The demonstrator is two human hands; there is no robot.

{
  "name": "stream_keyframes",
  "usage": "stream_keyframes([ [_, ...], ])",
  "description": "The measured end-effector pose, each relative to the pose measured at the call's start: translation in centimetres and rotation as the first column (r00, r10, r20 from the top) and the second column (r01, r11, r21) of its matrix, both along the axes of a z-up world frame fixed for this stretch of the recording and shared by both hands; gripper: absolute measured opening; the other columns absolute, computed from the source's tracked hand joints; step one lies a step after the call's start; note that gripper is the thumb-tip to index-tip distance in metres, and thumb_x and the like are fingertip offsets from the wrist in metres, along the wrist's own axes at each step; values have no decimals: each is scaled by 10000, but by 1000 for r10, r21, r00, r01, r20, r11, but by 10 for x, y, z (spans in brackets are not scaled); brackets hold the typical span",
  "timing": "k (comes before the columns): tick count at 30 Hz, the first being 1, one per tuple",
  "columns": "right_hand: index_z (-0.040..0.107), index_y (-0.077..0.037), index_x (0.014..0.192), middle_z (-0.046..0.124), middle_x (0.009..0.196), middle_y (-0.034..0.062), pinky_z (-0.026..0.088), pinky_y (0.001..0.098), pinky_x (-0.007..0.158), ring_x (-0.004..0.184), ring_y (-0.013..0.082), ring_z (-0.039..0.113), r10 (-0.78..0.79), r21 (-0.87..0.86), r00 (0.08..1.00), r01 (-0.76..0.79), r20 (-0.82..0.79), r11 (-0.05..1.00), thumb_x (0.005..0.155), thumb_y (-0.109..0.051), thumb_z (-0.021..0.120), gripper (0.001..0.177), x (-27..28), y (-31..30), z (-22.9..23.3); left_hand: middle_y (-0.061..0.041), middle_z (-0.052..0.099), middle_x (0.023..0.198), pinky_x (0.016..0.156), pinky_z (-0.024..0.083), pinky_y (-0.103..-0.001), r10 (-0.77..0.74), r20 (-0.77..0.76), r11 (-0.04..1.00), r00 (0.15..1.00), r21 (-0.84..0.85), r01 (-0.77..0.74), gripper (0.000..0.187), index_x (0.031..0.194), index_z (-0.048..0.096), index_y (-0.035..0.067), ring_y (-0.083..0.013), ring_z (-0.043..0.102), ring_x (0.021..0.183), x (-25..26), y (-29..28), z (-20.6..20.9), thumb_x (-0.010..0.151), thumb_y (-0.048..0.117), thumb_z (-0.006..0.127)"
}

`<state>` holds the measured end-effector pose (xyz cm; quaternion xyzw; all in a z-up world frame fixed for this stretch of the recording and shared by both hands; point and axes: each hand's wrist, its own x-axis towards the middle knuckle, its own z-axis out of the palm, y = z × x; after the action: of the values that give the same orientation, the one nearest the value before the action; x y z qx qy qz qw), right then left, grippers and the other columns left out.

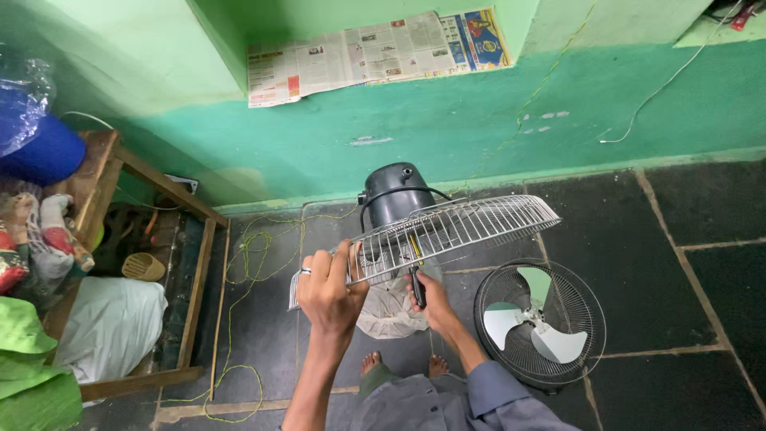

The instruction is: The person uses a screwdriver to loosen and remove the front grill of a standing fan. They then detach the grill from the fan body and place it on the floor.

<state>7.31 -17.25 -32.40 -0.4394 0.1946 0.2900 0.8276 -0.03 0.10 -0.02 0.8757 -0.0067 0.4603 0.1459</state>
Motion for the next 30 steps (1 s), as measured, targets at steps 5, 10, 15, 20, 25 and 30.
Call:
stream_keyframes([
  [5, 700, 16, 1089, 631, 784, 26, 403, 257, 459, 528, 96, 515, -94, -272, 981, 138, 169, 952, 909, -250, 751, 326, -2, 0, -13, -59, 466, 706, 549, 351, -399, -7, -1, 1000, 1000, -2, 7, 154, 1006, 757, 29, -228, 470, 623, 0, 0, -1, 866, 93, 773],
  [10, 679, 0, 1042, 627, 717, 33, 403, 258, 465, 526, 105, 526, -163, -325, 964, 226, 210, 918, 795, -180, 860, 356, -6, 5, -1, -60, 449, 692, 544, 338, -398, -10, 4, 1000, 1000, 14, 10, 181, 1022, 758, 30, -231, 451, 614, -1, 0, -4, 849, 80, 778],
  [15, 660, 18, 918, 659, 727, 41, 384, 276, 428, 509, 112, 523, -44, -324, 996, 69, 83, 943, 881, -303, 787, 347, -6, 14, 11, -67, 442, 695, 568, 346, -409, -12, 20, 1000, 1000, 21, 11, 192, 1033, 751, 24, -242, 443, 621, 0, 0, -6, 847, 64, 780],
  [20, 711, -17, 927, 650, 711, 57, 388, 277, 409, 482, 120, 511, -64, -192, 995, 78, 77, 978, 923, -349, 623, 343, -2, 13, -4, -74, 456, 716, 581, 368, -408, -11, 15, 1000, 1000, 15, 11, 272, 1053, 744, 22, -251, 467, 650, 2, 2, -5, 782, 32, 754],
  [25, 668, -31, 1075, 656, 827, 47, 467, 275, 502, 600, 114, 564, -105, -139, 967, 140, 231, 980, 907, -248, 714, 278, -8, 6, -10, -86, 469, 727, 579, 378, -414, 9, 4, 1000, 1000, 6, -9, 295, 1037, 743, 39, -262, 469, 647, 4, 2, -5, 743, 25, 751],
  [30, 522, -63, 1160, 637, 878, 41, 472, 307, 506, 651, 131, 585, -133, -220, 979, 166, 157, 961, 837, -142, 796, 431, -7, 4, 1, -76, 471, 735, 583, 381, -414, -9, 15, 1000, 1000, 9, 8, 303, 1055, 737, 26, -260, 478, 653, 5, 4, -9, 752, 14, 742],
])
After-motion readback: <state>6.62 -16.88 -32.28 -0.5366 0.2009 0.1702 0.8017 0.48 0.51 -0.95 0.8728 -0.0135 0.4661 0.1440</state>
